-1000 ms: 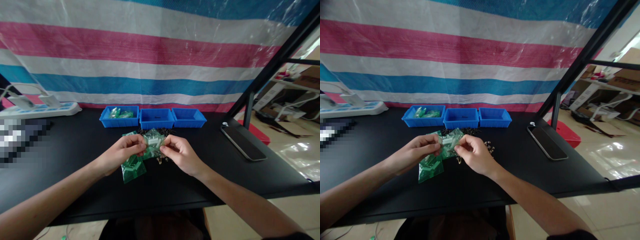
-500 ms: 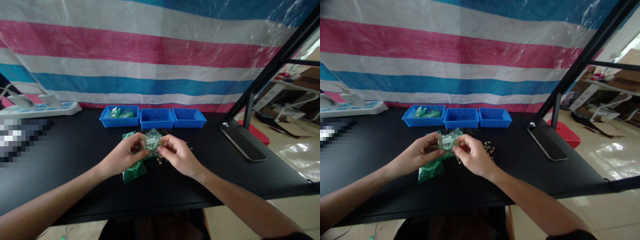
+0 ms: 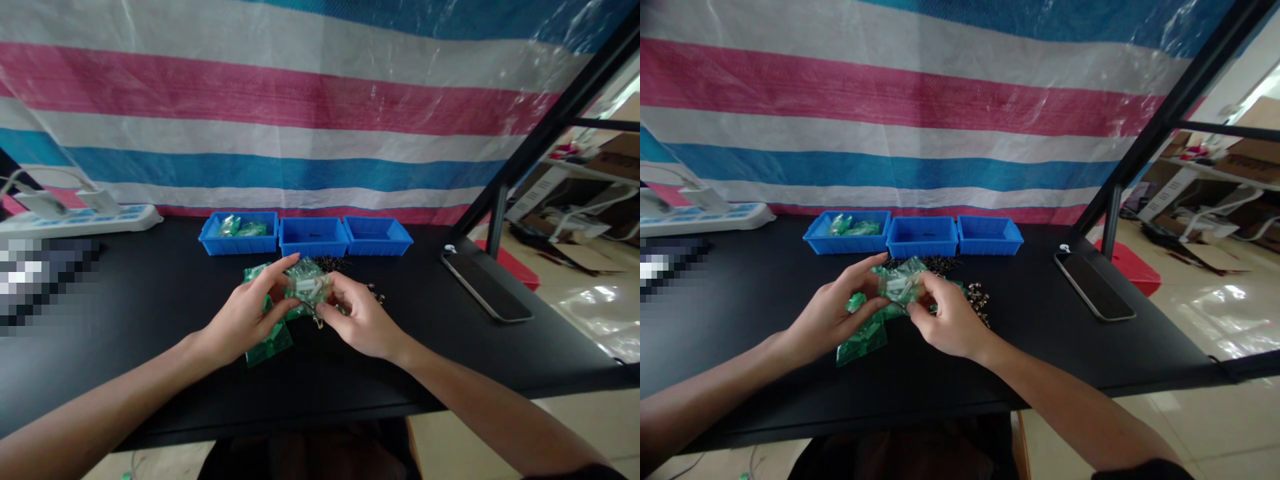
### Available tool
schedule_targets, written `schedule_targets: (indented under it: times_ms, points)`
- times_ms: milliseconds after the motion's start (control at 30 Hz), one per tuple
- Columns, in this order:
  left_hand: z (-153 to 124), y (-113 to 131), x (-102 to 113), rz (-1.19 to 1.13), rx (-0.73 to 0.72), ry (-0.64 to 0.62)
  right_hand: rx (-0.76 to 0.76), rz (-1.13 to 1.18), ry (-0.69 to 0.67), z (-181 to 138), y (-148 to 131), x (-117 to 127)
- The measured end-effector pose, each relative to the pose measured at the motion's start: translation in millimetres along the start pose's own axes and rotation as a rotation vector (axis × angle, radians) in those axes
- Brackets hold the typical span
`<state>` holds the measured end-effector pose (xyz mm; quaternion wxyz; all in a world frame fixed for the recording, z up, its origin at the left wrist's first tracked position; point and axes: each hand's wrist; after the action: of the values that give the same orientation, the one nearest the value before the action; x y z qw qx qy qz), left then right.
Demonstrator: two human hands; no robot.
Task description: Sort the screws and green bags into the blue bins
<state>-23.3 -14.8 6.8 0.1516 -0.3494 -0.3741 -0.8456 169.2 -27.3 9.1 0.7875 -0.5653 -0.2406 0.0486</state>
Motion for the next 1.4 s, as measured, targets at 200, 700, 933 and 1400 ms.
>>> schedule_targets:
  times_ms: [200,700,933,1400]
  points:
    - [-4.1,-4.3,-0.9,0.174,-0.192,0.001,-0.009,-0.018,0.006,-0.7,-0.3,-0.2]
    - [-3.2,-0.2,-1.1,0.098,-0.249,0.094,-0.008,-0.056,0.027,-0.6,0.4,-2.5]
    - [-0.3,2.5,-0.9,0.068,-0.148,0.036,-0.013,-0.095,0.021,-0.4,0.0,-5.4]
    - [0.8,1.9,-6.3,-0.221,0.189,0.073,-0.015,-0.084,0.075,0.7,-2.2,-6.0]
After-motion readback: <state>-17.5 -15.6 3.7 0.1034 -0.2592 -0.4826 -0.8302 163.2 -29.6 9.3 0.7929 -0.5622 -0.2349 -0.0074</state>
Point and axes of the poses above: each hand's wrist, its own z-axis towards the middle knuckle, its own x-axis out of the back of the hand, y = z × x
